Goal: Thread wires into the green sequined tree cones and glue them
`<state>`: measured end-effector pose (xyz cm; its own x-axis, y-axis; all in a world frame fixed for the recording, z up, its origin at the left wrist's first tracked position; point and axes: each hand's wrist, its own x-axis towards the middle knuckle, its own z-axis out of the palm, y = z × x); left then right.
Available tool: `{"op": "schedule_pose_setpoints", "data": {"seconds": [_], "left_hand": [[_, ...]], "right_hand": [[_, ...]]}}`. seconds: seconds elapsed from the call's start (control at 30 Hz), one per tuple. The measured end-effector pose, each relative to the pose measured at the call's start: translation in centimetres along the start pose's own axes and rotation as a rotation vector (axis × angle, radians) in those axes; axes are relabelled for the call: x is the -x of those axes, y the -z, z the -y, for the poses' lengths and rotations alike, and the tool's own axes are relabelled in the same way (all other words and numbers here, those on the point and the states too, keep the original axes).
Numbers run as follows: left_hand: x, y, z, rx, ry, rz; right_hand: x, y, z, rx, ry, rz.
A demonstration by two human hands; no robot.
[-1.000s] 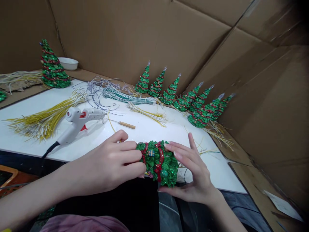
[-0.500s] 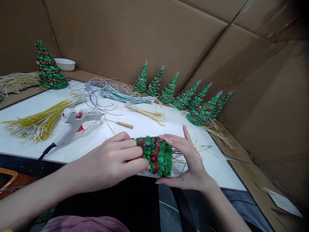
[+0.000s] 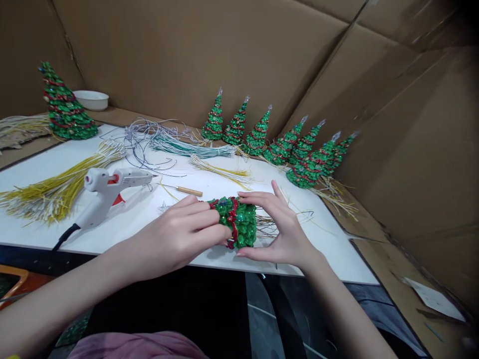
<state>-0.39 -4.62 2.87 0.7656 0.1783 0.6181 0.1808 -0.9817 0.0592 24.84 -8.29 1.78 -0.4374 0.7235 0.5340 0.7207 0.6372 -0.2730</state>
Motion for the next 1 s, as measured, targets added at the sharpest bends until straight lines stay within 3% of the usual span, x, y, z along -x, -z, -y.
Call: {"op": "schedule_pose_setpoints", "data": {"seconds": [0.23, 0.4, 0.5, 0.67, 0.77, 0.87, 1.0], "left_hand": [[-1.3, -2.1, 0.6, 0.044, 0.051, -0.099], [-1.5, -2.5, 0.4, 0.08, 0.085, -0.075], [-1.4, -2.4, 0.2, 0.065, 0.096, -0.064], [-1.3, -2.5, 0.0, 0.057, 0.103, -0.045], [-1.3, -2.7, 0.0, 0.01, 0.099, -0.063], [-1.2, -2.8, -0.1, -0.064, 0.065, -0.093], [-1.5, -2.8, -0.4, -0.13, 0.028, -0.111]], "right_hand": [[-0.2, -0.1, -0.8, -0.057, -0.07, 0.035], [0.6, 0.4, -0.8, 0.025, -0.067, 0.04], [1.4, 0.9, -0.6, 0.077, -0.045, -0.04], [2.7, 1.9, 1.2, 0.179, 0.001, -0.309], [3.6, 2.6, 2.7, 0.05, -0.019, -0.373], [4.4, 3.1, 3.8, -0.186, -0.105, -0.339], [4.6, 2.7, 4.3, -0.303, -0.31, -0.232]]}}
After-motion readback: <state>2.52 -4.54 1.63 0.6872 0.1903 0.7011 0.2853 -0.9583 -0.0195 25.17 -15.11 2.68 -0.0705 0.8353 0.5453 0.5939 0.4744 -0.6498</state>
